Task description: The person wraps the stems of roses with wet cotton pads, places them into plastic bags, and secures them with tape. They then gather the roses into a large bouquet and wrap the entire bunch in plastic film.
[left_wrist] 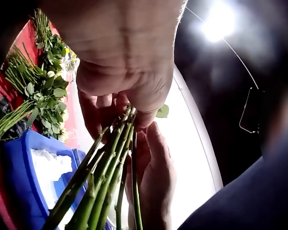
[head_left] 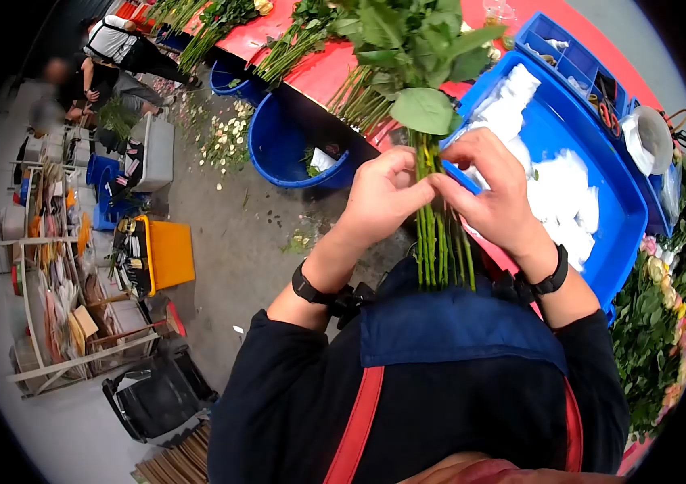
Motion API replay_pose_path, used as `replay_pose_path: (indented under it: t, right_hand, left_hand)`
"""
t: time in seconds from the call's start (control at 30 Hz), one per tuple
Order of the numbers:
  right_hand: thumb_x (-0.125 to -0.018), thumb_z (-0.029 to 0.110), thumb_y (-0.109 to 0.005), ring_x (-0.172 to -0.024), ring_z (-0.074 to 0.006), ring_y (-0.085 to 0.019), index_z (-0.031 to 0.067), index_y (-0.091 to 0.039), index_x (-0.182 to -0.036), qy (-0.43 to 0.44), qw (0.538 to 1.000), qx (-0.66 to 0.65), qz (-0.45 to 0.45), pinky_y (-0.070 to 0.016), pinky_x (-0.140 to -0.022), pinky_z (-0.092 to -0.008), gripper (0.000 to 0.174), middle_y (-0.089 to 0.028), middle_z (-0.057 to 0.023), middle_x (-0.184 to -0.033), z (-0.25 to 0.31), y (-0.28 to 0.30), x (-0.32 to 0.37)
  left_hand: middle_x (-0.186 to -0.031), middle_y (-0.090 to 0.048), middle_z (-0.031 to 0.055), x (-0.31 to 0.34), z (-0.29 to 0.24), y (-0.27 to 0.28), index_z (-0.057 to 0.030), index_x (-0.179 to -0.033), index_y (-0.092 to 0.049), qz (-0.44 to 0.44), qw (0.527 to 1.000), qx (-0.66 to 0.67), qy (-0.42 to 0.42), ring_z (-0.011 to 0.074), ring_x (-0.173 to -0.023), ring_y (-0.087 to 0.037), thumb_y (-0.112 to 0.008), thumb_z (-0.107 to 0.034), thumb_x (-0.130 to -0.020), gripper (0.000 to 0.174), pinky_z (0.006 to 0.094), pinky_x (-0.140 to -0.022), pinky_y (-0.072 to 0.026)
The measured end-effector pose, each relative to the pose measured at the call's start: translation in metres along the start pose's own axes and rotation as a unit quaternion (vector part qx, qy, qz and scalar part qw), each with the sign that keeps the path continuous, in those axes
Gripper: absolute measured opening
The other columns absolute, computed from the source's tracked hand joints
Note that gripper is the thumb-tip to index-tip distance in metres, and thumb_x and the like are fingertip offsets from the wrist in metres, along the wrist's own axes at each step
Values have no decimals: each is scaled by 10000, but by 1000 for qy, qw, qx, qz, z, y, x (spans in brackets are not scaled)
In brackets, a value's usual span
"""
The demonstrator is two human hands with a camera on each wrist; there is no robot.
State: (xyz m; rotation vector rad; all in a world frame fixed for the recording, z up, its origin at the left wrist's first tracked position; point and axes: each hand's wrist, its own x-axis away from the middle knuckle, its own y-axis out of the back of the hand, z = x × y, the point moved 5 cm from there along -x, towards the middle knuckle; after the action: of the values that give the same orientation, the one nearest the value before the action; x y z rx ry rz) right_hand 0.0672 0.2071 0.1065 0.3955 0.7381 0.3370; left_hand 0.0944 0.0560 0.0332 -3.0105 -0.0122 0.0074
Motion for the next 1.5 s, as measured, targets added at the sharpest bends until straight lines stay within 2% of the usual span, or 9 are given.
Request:
replay_pose_path:
  t: [0.17, 0.43, 0.63, 0.83, 0.87, 1.0, 1.13, 1.33, 1.5]
  right_hand:
    - [-714, 88, -733, -698, -286, -583, 34, -624, -853, 39, 998, 29, 48, -476, -605, -349, 185, -573, -100, -793, 6, -4, -19]
    - [-731, 51, -697, -640, -264, -591, 26, -605, -792, 4, 997, 45, 55, -486, -569, -336, 113, -564, -96, -747, 7, -16, -16]
    - [-773, 37, -667, -616, -126, -561, 13, -610, -777, -90, 993, -70, 21, -461, -548, -271, 62, -559, -49, -725, 10, -13, -12]
    - [-768, 127, -766, -635, -91, -550, 18, -633, -774, -116, 963, -191, 153, -449, -568, -243, 171, -585, -34, -764, 8, -13, -12]
    - [-776, 178, -787, -640, -102, -557, -1, -628, -879, -97, 984, -94, 119, -461, -593, -247, 260, -608, -53, -792, 7, -11, -14]
    - [-780, 181, -791, -714, -101, -569, -69, -523, -1125, -289, 922, -189, 175, -475, -651, -240, 504, -620, -51, -851, -15, -32, -6]
    - [-793, 93, -743, -744, -48, -496, -53, -523, -1179, -334, 878, -290, 183, -419, -667, -208, 467, -535, 30, -828, -27, -39, 1]
    - [-761, 58, -698, -714, -41, -479, -28, -539, -1157, -312, 884, -319, 140, -395, -641, -197, 436, -518, 43, -806, -23, -35, 1]
    - [-758, 43, -688, -721, -35, -497, -14, -561, -1135, -327, 863, -336, 190, -409, -658, -195, 402, -537, 48, -810, -21, -33, -5]
  left_hand:
    - [-1024, -581, 4, 6, -10, 11, 26, -1046, -591, 67, 990, -102, 77, 47, -886, -568, -623, 29, -845, 203, 189, -721, -466]
    - [-976, -606, -3, 16, -13, 18, 26, -1039, -600, 46, 988, -129, 77, 34, -841, -571, -623, 18, -855, 186, 188, -711, -467]
    - [-1028, -640, 38, 22, -23, 19, 38, -1081, -601, 42, 987, -15, 157, 69, -888, -605, -645, -32, -873, 224, 216, -768, -494]
    - [-1023, -654, 50, 22, -24, 22, 57, -1162, -580, 55, 986, 56, 144, 91, -903, -609, -643, -68, -886, 310, 226, -801, -488]
    - [-1024, -651, 49, 21, -25, 22, 55, -1157, -587, 51, 988, 44, 136, 91, -899, -608, -644, -72, -885, 305, 228, -802, -488]
    - [-1022, -635, 43, 18, -34, 27, 49, -1112, -619, 46, 991, -104, 68, 98, -885, -604, -644, -77, -883, 262, 232, -803, -489]
    - [-1010, -623, 38, 22, -59, 24, 44, -1006, -653, -8, 959, -279, -39, 113, -873, -613, -638, -65, -878, 169, 240, -802, -499]
    - [-843, -621, 36, 25, -34, 22, 58, -1017, -606, 23, 985, -4, 169, 92, -747, -607, -666, -73, -812, 250, 258, -674, -498]
    - [-959, -634, 42, 20, -47, 16, 28, -1159, -545, 84, 986, 13, 144, 118, -807, -628, -640, -30, -842, 336, 271, -704, -517]
